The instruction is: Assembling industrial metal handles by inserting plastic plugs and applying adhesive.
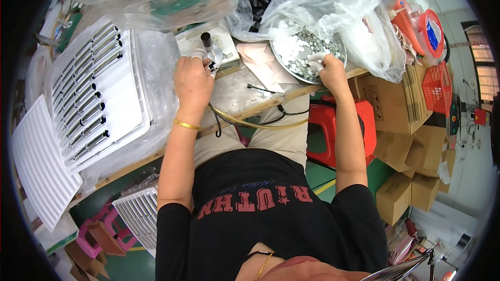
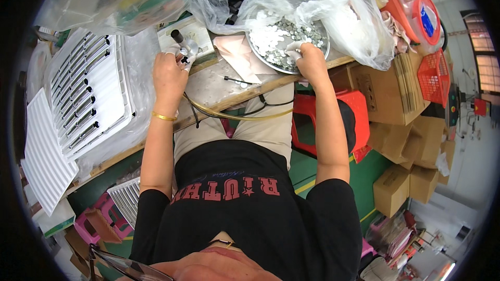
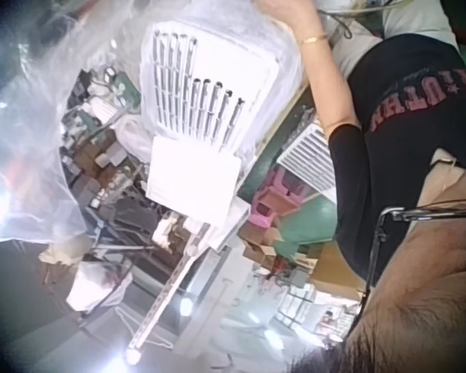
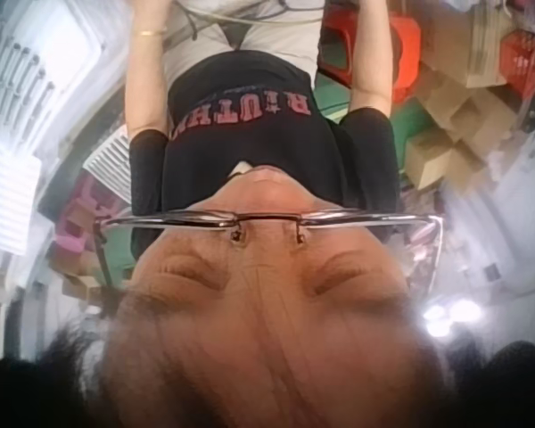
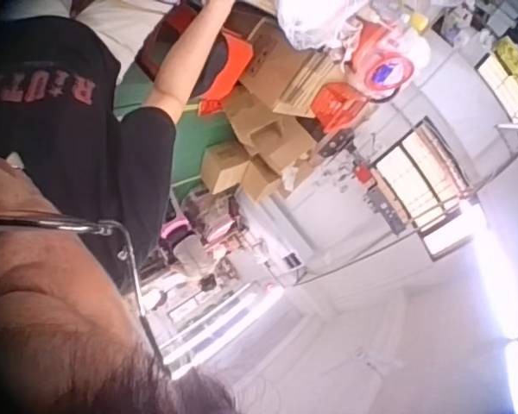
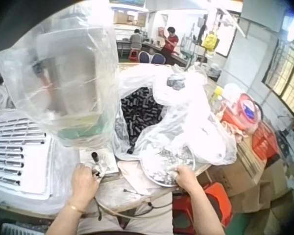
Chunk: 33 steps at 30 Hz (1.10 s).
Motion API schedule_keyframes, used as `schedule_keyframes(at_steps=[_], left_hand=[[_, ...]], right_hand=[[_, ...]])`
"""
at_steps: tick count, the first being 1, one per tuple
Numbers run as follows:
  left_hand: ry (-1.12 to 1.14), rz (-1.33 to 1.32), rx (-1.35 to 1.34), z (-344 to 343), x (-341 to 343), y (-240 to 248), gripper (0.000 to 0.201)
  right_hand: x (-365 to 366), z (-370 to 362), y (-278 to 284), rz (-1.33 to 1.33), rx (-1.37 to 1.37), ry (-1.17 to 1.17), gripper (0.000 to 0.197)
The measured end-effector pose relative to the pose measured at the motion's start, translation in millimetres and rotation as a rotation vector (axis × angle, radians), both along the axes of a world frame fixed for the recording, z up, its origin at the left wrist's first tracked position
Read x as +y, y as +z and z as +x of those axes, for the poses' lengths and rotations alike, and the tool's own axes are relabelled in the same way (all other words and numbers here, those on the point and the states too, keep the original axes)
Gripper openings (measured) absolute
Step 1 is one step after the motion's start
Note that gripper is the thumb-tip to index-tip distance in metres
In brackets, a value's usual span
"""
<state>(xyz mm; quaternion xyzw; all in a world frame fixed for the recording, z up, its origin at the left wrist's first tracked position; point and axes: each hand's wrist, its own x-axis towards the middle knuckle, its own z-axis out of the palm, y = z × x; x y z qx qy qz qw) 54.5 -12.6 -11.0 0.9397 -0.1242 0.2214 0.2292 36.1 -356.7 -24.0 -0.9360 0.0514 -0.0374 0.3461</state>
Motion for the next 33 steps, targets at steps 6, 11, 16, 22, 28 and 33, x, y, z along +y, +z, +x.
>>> schedule_keyframes(at_steps=[6, 11, 16, 22, 28, 33], left_hand=[[-0.024, -0.043, -0.066, -4.9, -7.1, 1.1, 0.009], [0.01, -0.094, -0.025, -14.5, -3.7, 3.9, 0.011], [0.031, -0.344, 0.031, -30.4, 11.7, 12.8, 0.023], [-0.008, -0.9, 0.287, -31.3, 9.8, 18.4, 0.026], [0.005, -1.34, 0.55, -33.5, 13.4, 31.3, 0.03], [-0.085, -1.65, 0.783, -30.2, 16.2, 34.3, 0.056]], right_hand=[[82.9, 9.3, 53.0, 0.329, 0.015, 0.018, 0.015], [174.9, 26.2, 73.1, 0.699, -0.285, 0.354, 0.018], [196.2, 39.6, 79.5, 0.636, -0.252, 0.382, 0.015], [204.8, 52.0, 83.4, 0.64, -0.087, 0.276, 0.019], [201.8, 53.6, 83.9, 0.333, -0.085, 0.296, 0.023], [204.3, 49.3, 92.8, 0.464, -0.034, 0.272, 0.023]])
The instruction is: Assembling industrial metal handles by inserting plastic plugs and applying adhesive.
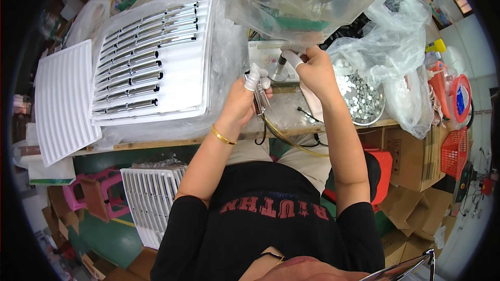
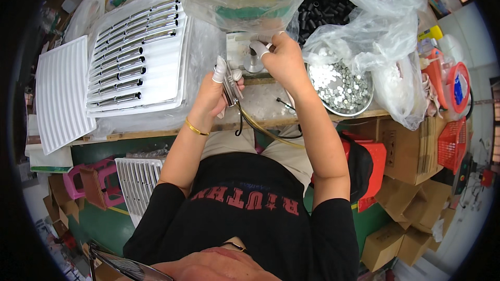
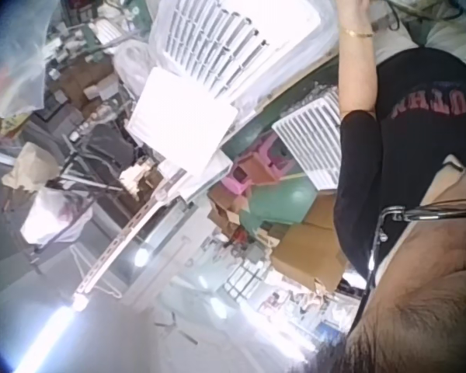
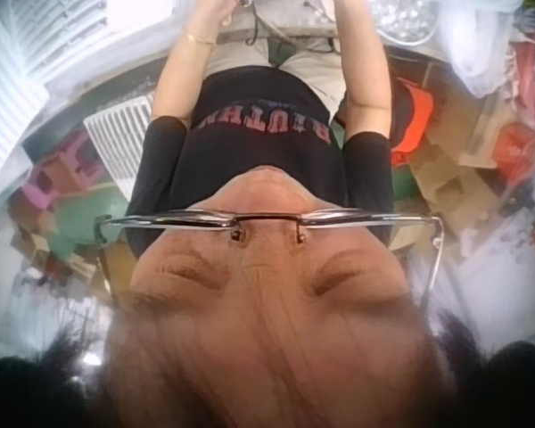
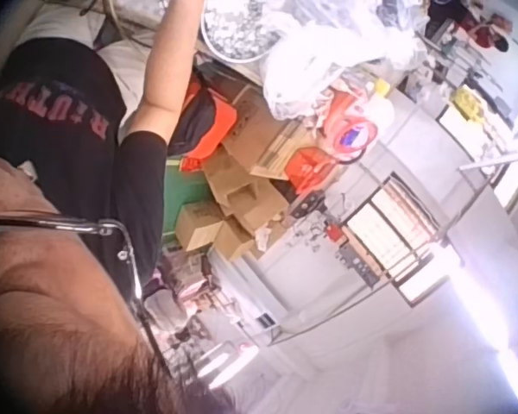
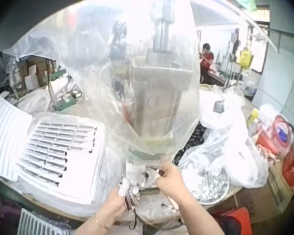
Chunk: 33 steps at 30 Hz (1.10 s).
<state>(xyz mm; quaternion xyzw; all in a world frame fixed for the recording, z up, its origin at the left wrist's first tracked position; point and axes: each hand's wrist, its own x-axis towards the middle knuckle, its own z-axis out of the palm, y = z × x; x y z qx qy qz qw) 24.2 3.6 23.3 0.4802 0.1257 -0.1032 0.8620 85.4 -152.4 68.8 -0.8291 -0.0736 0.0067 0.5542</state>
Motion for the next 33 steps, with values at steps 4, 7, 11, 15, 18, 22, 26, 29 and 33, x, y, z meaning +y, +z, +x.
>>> schedule_keyframes(at_steps=[4, 7, 11, 15, 18, 22, 26, 29, 33], left_hand=[[-0.131, -0.353, 0.026, 5.9, 6.8, -10.3, 0.066], [-0.199, -0.525, 0.054, 6.9, 7.8, -8.9, 0.07], [-0.198, -0.373, 0.172, 0.1, -11.0, 20.4, 0.079], [-0.323, -0.335, 0.135, -7.1, -8.4, 15.5, 0.098], [-0.44, -0.171, 0.133, -14.9, -7.4, 6.4, 0.099], [-0.555, -0.019, 0.126, -18.3, 2.5, -10.0, 0.097], [0.014, 0.501, -0.36, -0.3, -8.1, -19.7, 0.066], [0.278, 1.29, -0.738, 22.0, -14.6, -22.8, 0.051], [0.16, 1.622, -0.705, 31.9, -16.7, -23.0, 0.043]], right_hand=[[-6.9, 0.9, -0.9, -0.103, 0.024, -0.08, 0.021], [-10.0, -20.7, 5.7, -0.272, -0.497, 0.028, 0.019], [-6.4, -52.4, 5.7, -0.723, -0.97, 0.589, 0.039], [-17.3, -51.1, 3.3, -0.685, -1.085, 0.555, 0.045], [-30.1, -54.9, 0.9, -0.77, -1.104, 0.633, 0.044], [-35.7, -55.5, -8.1, -0.744, -1.095, 0.615, 0.042], [-46.0, -41.4, -24.6, -0.359, -0.862, 0.237, 0.032], [-32.0, -32.1, -23.0, 0.306, -0.338, -0.041, 0.026], [-10.9, -17.1, -32.8, 0.698, -0.1, -0.076, 0.025]])
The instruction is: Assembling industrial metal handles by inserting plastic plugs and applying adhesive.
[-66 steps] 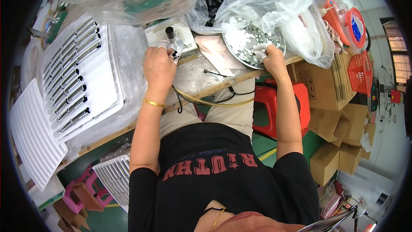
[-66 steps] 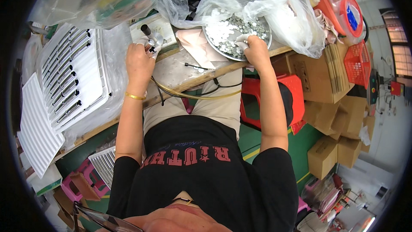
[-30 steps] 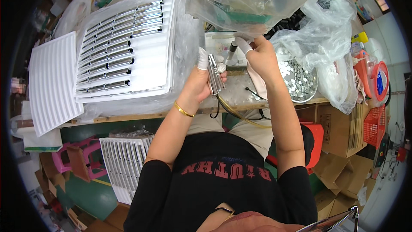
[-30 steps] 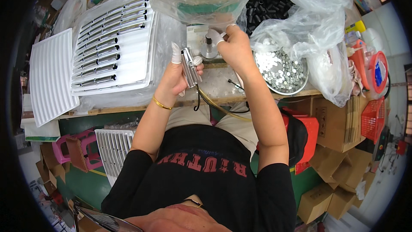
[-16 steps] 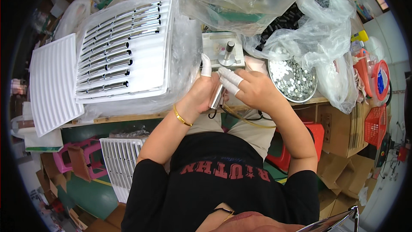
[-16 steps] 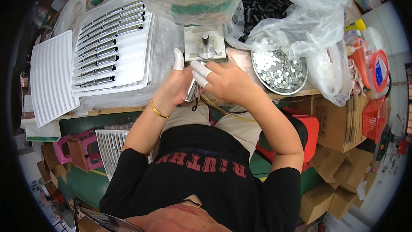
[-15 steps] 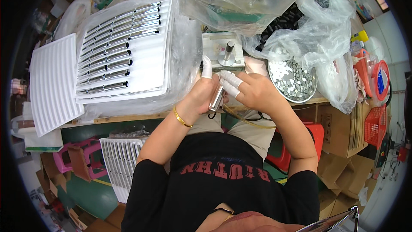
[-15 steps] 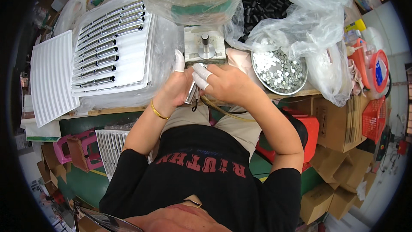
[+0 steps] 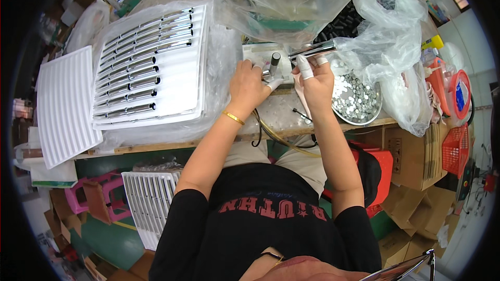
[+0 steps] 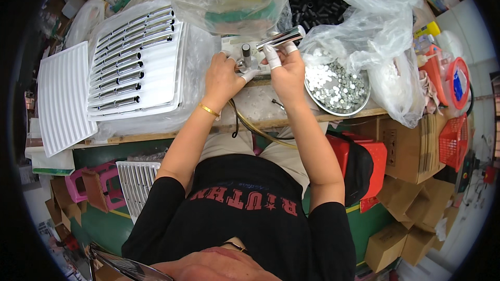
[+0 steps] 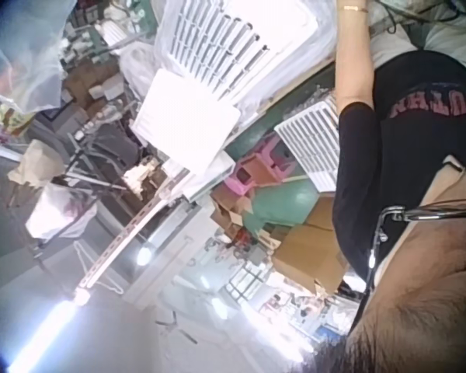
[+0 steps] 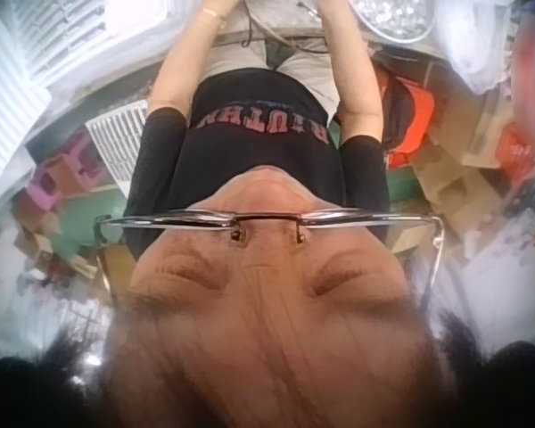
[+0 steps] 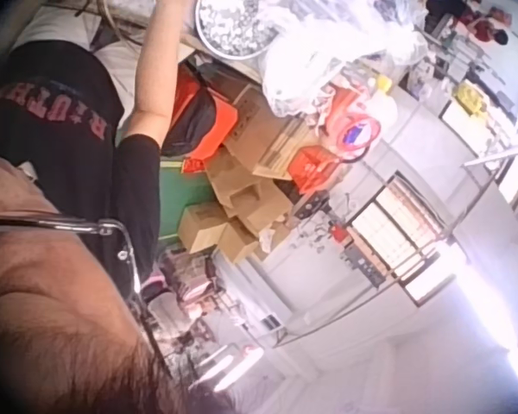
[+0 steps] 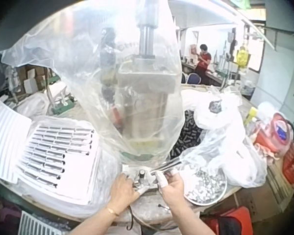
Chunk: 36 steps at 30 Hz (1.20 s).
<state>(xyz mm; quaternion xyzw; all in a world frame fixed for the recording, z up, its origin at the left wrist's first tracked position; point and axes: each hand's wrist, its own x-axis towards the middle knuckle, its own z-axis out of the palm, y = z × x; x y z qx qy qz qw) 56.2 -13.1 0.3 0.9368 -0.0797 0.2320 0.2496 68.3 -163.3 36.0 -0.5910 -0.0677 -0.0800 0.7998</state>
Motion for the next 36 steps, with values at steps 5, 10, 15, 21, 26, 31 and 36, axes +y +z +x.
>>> schedule_keyframes(at_steps=[5, 10, 15, 21, 26, 31, 36], left_hand=[[-0.014, 0.035, -0.026, 0.7, 0.7, -2.8, 0.038], [0.004, -0.016, -0.004, -3.2, 0.3, -6.2, 0.037], [-0.035, -0.027, -0.063, -8.8, -4.0, -9.5, 0.035], [0.009, -0.006, -0.035, -5.1, -1.4, -16.8, 0.029], [0.021, 0.016, -0.03, 20.7, 1.3, -12.0, 0.033], [0.074, 0.052, 0.036, 31.2, -0.9, -12.2, 0.039], [0.074, 0.047, -0.058, 30.8, -3.2, -12.7, 0.04]], right_hand=[[6.2, 1.0, -7.4, -0.059, -0.083, 0.002, 0.025], [12.1, -3.3, -0.3, -0.268, -0.217, -0.012, 0.021], [2.9, -2.1, 6.2, -0.804, -0.367, -0.079, 0.026], [3.4, 5.0, -2.9, -1.215, -0.265, 0.015, 0.022], [-1.5, 8.5, 1.4, -1.087, -0.171, -0.032, 0.033], [-45.9, 50.4, -15.8, -1.005, -0.007, -0.199, 0.027], [-67.0, 126.8, -41.9, -1.361, -0.016, -0.381, 0.026]])
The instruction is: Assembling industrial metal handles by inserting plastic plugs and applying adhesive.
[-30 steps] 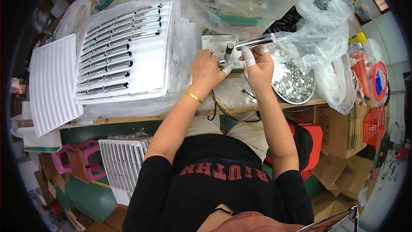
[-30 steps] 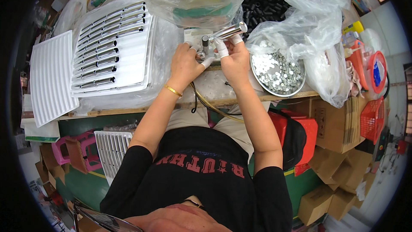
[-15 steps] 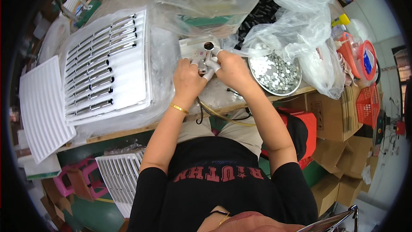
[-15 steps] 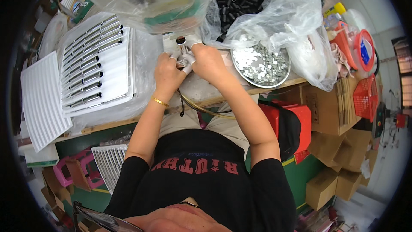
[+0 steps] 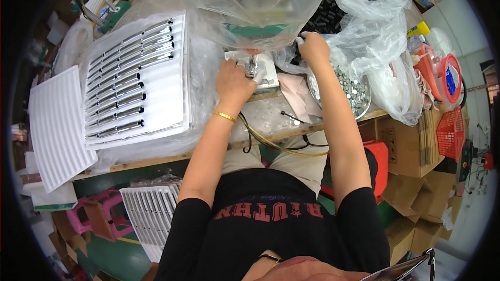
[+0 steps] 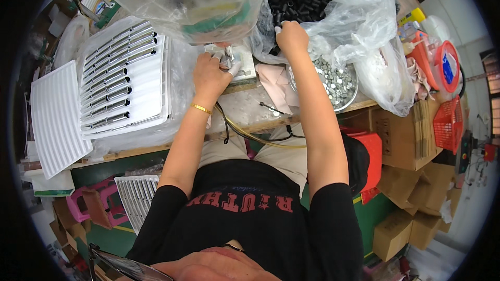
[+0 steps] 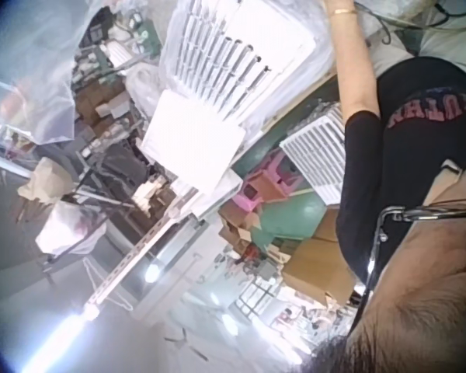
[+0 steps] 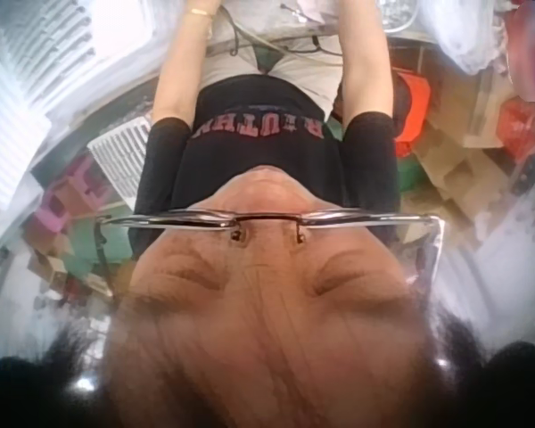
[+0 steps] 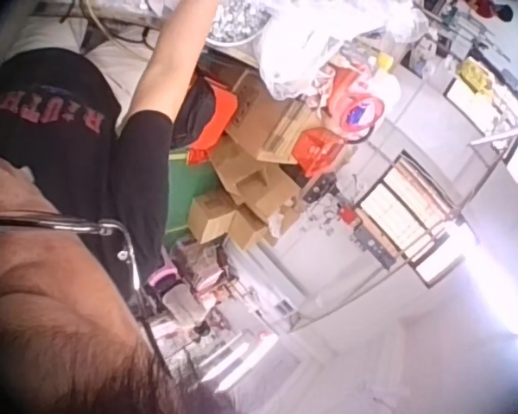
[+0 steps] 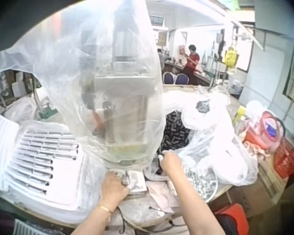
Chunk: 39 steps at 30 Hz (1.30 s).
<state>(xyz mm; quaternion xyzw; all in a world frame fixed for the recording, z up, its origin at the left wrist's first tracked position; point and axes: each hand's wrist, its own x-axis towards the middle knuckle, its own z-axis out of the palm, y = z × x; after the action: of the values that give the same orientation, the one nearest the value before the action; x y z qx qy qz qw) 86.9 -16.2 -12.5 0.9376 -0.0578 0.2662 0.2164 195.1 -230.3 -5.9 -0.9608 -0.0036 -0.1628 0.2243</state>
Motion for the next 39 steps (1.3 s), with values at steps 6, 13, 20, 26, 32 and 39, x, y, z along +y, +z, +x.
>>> schedule_keyframes(at_steps=[6, 13, 20, 26, 32, 39], left_hand=[[-0.049, 0.038, 0.061, -24.8, -3.1, 7.5, 0.042], [-0.159, -0.58, 0.033, -20.4, -12.3, 40.4, 0.032], [-0.28, -0.728, -0.35, -31.6, -11.1, 56.6, 0.026], [-0.181, -1.139, -0.235, -47.1, -0.8, 46.6, 0.018], [-0.07, -0.671, 0.155, -63.8, 17.8, 38.4, 0.021], [-0.134, -0.314, 0.248, -72.5, 5.1, 36.8, 0.014]], right_hand=[[-0.4, 20.6, -9.5, -0.15, 0.179, -0.07, 0.024], [-18.3, -25.0, -5.2, 0.507, -0.019, 0.141, 0.033], [-1.5, -74.4, 12.0, 1.132, 0.088, 0.307, 0.035], [49.4, -104.9, 24.8, 1.164, 0.164, 0.449, 0.032], [71.0, -105.2, 53.5, 0.799, 0.158, 0.494, 0.027], [67.1, -111.7, 59.7, 0.694, 0.161, 0.478, 0.027]])
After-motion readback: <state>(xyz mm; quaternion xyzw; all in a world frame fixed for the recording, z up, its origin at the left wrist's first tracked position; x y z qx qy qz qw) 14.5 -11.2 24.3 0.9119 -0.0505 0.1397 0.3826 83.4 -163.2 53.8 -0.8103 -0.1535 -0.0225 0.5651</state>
